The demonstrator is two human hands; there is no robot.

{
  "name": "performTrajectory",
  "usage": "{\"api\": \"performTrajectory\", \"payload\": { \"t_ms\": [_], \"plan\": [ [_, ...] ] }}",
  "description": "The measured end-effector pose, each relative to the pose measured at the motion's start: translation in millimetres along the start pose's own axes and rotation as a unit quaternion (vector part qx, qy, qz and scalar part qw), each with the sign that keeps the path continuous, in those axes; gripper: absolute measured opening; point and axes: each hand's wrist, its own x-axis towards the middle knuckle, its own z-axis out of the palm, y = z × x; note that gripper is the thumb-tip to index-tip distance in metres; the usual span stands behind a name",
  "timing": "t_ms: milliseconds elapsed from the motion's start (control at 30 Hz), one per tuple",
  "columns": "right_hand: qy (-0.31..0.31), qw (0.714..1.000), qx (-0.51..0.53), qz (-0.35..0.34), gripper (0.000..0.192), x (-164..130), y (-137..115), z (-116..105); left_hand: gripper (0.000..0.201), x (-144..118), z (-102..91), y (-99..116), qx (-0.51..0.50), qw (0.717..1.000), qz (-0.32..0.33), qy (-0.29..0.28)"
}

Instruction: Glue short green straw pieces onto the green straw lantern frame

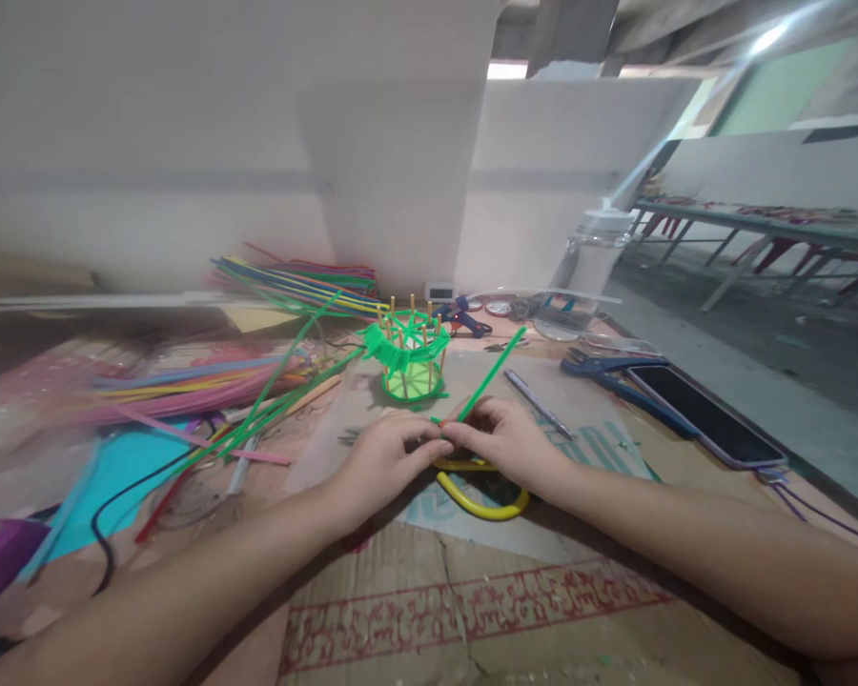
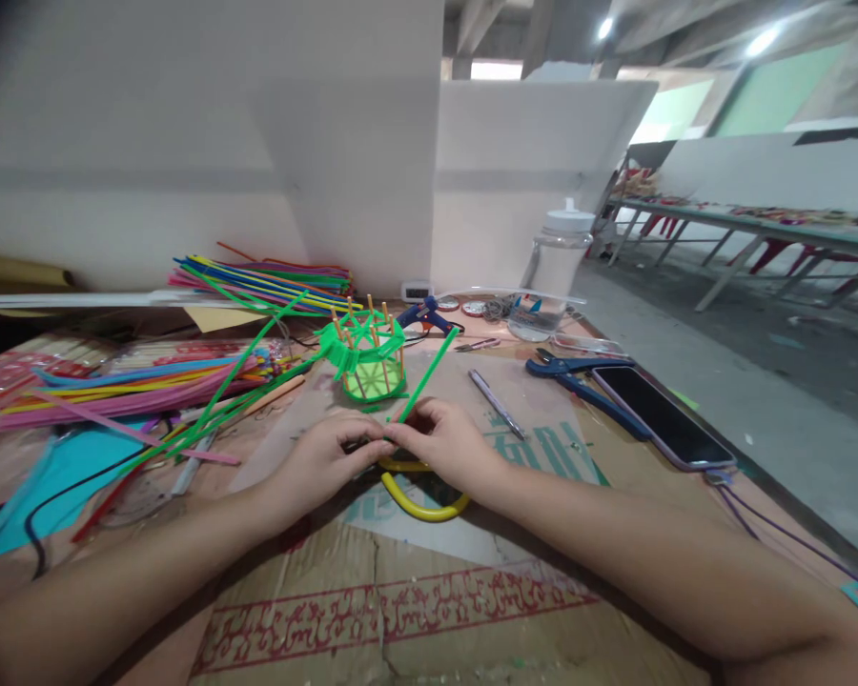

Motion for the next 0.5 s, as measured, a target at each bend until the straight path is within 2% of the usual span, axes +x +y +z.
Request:
{"api": "performTrajectory", "payload": {
  "t_ms": [167,400,500],
  "plan": [
    [-0.002,1.0,0.018,0.011,0.035,0.9,0.8,-1.9,0.023,-1.7,-0.6,0.7,0.023,1.0,0.021,-0.002],
    [-0.004,0.99,0.138,-0.019,0.036,1.8,-0.1,-2.1,0.028,5.9,-6.1,7.6,-0.058,0.996,-0.062,0.001],
    [-0.006,0.987,0.162,-0.015,0.035,3.6,1.9,-2.7,0.03,6.3,-7.7,8.7,-0.064,0.995,-0.076,0.008]
  ]
}}
